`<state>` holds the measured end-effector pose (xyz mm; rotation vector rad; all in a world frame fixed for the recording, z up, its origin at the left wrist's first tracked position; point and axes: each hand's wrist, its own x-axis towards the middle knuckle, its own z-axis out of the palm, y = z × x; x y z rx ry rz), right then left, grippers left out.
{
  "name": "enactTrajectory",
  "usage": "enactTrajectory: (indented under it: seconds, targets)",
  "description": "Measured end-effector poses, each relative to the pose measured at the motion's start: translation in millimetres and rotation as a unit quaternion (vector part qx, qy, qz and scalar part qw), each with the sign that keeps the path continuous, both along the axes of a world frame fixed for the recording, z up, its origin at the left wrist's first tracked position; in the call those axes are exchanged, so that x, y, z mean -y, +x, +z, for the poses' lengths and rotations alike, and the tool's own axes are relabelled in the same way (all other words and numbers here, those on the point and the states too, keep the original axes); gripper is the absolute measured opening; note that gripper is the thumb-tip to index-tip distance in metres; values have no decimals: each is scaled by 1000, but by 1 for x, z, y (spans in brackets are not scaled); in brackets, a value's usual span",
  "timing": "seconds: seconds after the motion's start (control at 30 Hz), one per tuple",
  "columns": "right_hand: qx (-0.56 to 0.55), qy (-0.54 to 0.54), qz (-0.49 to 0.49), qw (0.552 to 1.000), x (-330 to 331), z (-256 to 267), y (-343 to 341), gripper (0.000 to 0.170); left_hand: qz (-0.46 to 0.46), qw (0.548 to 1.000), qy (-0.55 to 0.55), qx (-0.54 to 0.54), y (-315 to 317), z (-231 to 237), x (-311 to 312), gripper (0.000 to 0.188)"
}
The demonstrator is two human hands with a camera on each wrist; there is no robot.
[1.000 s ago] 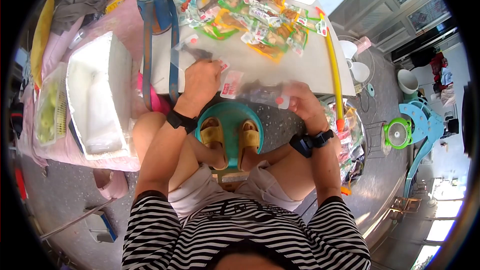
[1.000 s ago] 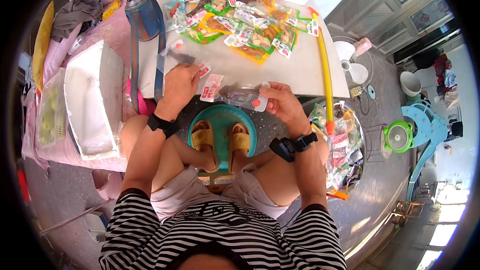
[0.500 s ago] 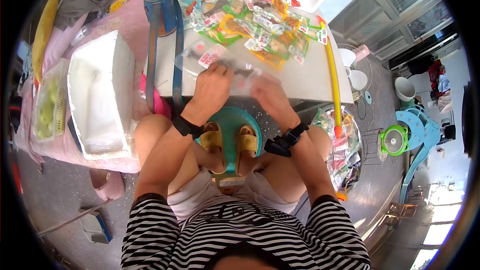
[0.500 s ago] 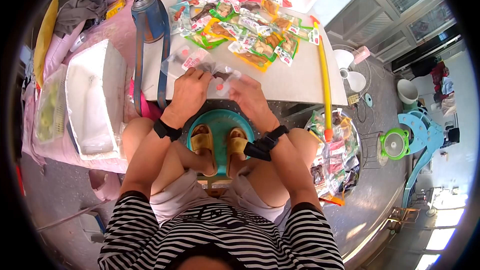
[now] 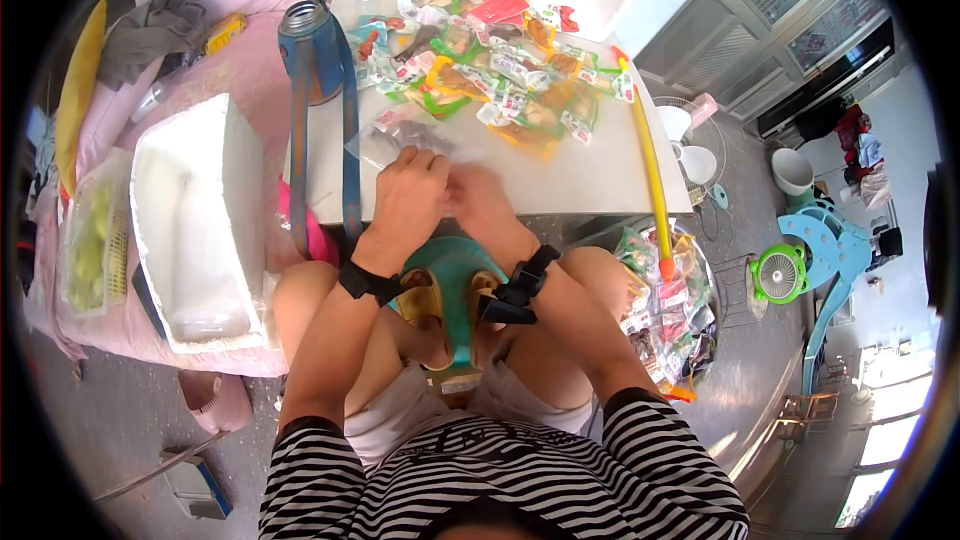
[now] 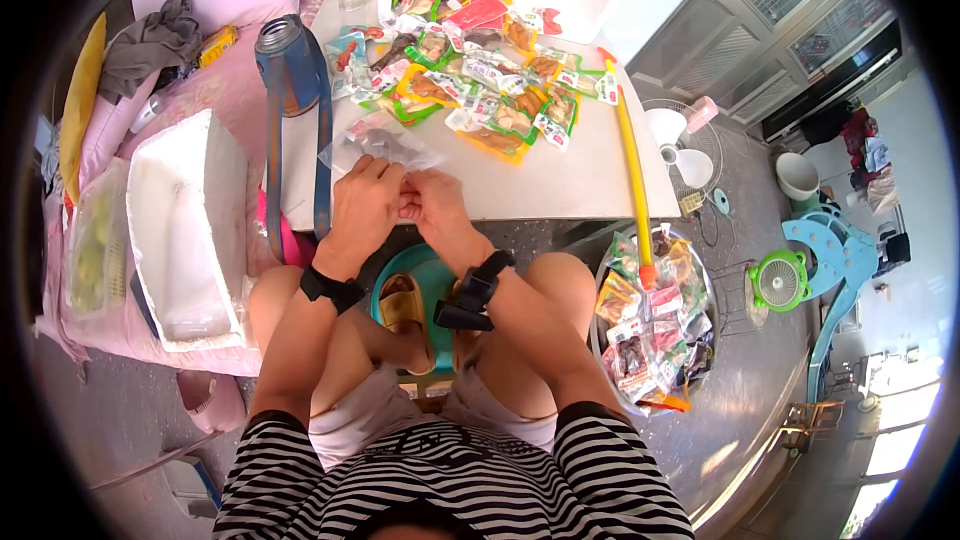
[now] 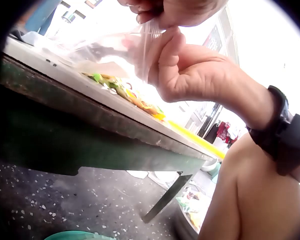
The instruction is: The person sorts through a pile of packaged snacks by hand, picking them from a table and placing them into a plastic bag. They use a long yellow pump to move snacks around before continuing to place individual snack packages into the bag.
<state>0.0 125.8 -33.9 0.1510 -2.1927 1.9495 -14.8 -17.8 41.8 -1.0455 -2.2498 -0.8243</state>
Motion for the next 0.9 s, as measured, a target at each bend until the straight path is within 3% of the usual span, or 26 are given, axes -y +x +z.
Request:
enactTrajectory:
  seconds: [0.07,0.13,0.23,0.3,0.4,0.57,0.6,0.67,0.8,0.9]
  targets:
    - [-44,195,-34,979,-3,-4,-7,9,-10,1000,2,-2,-2,3,3,8]
    - [-51,239,-28,969,-3,-2,-10,9,-8,1000,-3,-1,-2,-2,2,6]
    - [63,-42,21,997,6,15,-11,11,14,1000,-3,9,-5,-8,5,3]
    - [208,-297,40,931,13,45,-3,13,29,999,-1,24,-8,-6,9,2]
    - [357,-121,61,924,-2,95,14,16,35,998,-4,45,-7,-7,13,4]
    - [236,26,-14,971,-43,145,-14,22,31,998,-42,34,-7,-17,3,13]
    - [129,117,14,985,-71,128,-39,21,29,998,-46,30,-7,-18,1,13]
    - [16,258,-11,966,-109,115,-90,22,26,998,-57,23,-5,-18,-1,14]
    - [83,325,-185,924,-106,125,-150,29,53,994,-81,51,0,-16,0,10]
    - [25,463,-240,853,-112,97,-199,38,81,990,-88,78,4,-10,3,15]
